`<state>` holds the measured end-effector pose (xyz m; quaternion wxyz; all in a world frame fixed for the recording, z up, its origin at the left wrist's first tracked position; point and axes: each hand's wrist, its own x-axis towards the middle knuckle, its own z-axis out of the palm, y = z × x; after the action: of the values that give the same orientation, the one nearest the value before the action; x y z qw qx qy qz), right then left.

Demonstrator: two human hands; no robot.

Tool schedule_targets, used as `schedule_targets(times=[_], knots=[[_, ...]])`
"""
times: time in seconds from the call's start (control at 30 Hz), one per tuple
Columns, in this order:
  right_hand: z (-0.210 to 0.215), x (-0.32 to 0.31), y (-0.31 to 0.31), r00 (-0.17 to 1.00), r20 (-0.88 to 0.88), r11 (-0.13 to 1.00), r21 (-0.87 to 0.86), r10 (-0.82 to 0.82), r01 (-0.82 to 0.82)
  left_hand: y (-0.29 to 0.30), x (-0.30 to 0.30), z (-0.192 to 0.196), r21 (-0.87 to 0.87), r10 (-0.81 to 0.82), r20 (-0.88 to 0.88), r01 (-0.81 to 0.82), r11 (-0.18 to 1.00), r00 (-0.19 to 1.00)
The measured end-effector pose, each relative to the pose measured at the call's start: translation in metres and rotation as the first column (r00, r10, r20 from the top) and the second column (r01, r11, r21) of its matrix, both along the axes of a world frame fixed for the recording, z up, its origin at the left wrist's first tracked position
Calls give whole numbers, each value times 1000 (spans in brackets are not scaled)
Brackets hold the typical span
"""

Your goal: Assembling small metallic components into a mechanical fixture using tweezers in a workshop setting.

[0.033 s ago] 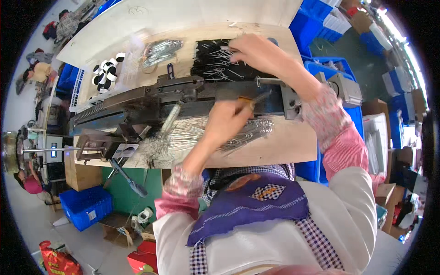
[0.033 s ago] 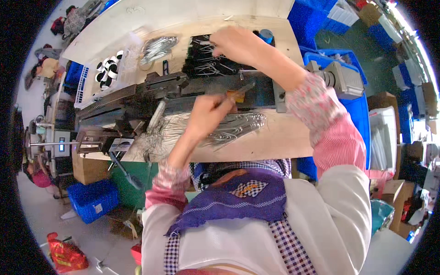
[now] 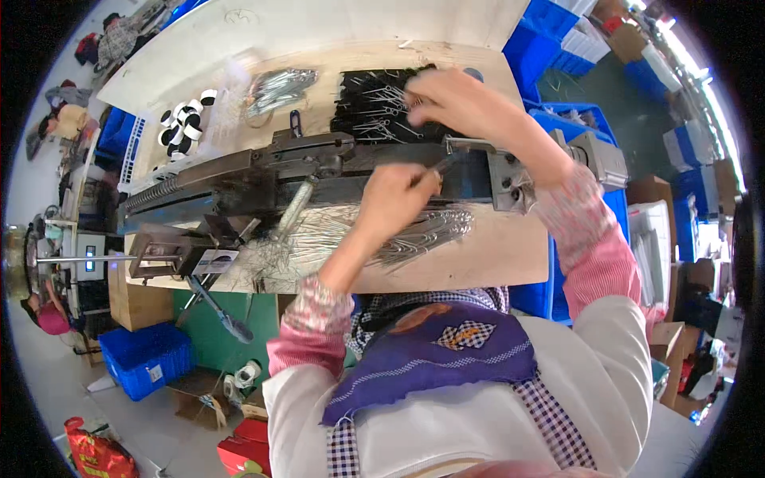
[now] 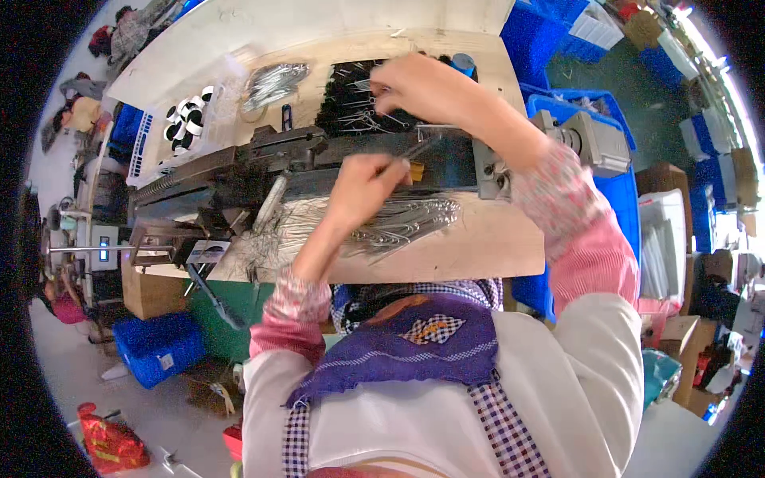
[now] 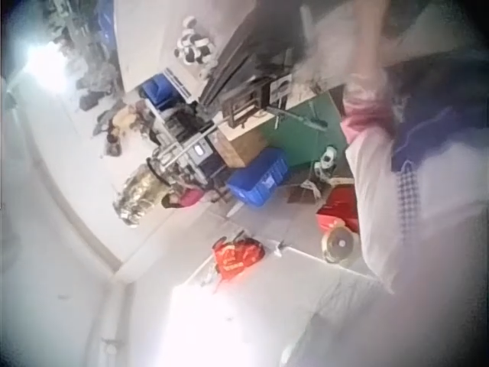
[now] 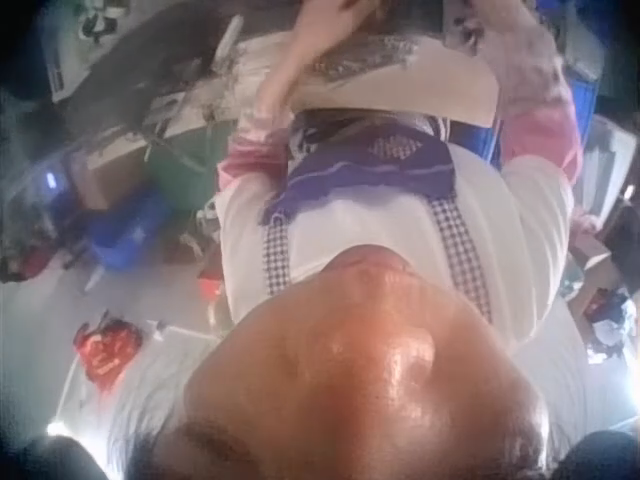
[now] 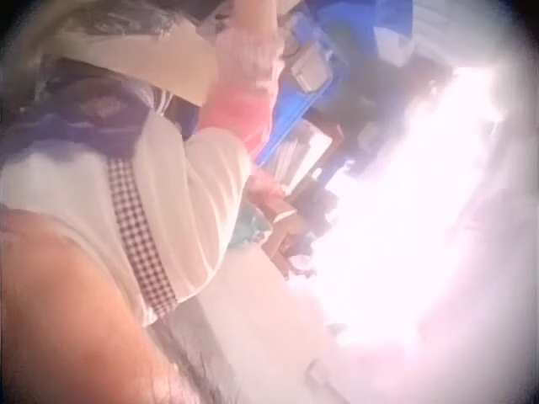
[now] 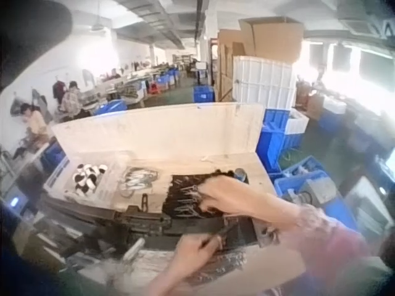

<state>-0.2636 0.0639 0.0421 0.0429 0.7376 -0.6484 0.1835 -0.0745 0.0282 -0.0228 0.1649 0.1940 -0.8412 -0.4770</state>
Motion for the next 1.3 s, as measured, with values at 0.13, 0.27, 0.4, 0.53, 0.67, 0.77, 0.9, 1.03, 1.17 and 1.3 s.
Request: schedule_targets(times=[0.13,0.27,0.4,0.53,0.67,0.77,0.9,1.03,1.17,1.3], knots=[[1,1,47,951,298,974,174,88,-144,-13,-20,-1,-10,-40,-18,40,999,999],[-24,10,29,947,222,973,-41,231,-228,-30,2,34,-796,85,97,26,605,992],[-33,30,11,920,224,929,-262,320,-260,-44,32,41,-914,60,-119,-133,383,991],[-33,41,1,859,402,934,-291,317,-209,-23,46,1,-470,210,-697,-659,588,685],[-48,47,-21,905,374,979,-116,201,-169,7,73,-46,914,465,-355,195,357,811],[-47,47,-16,912,371,984,-93,176,-152,-22,81,-9,696,507,-448,643,-319,737],[-46,45,-17,909,383,986,-79,165,-145,12,50,30,960,359,-218,134,245,907],[-41,59,-21,900,415,991,-49,134,-125,7,60,-38,288,451,-65,-416,863,890],[-39,68,3,981,112,968,-212,160,-134,-5,91,-37,469,338,32,-313,826,941],[-69,76,61,988,128,996,-28,-82,86,-45,179,-76,784,902,63,-580,220,428]])
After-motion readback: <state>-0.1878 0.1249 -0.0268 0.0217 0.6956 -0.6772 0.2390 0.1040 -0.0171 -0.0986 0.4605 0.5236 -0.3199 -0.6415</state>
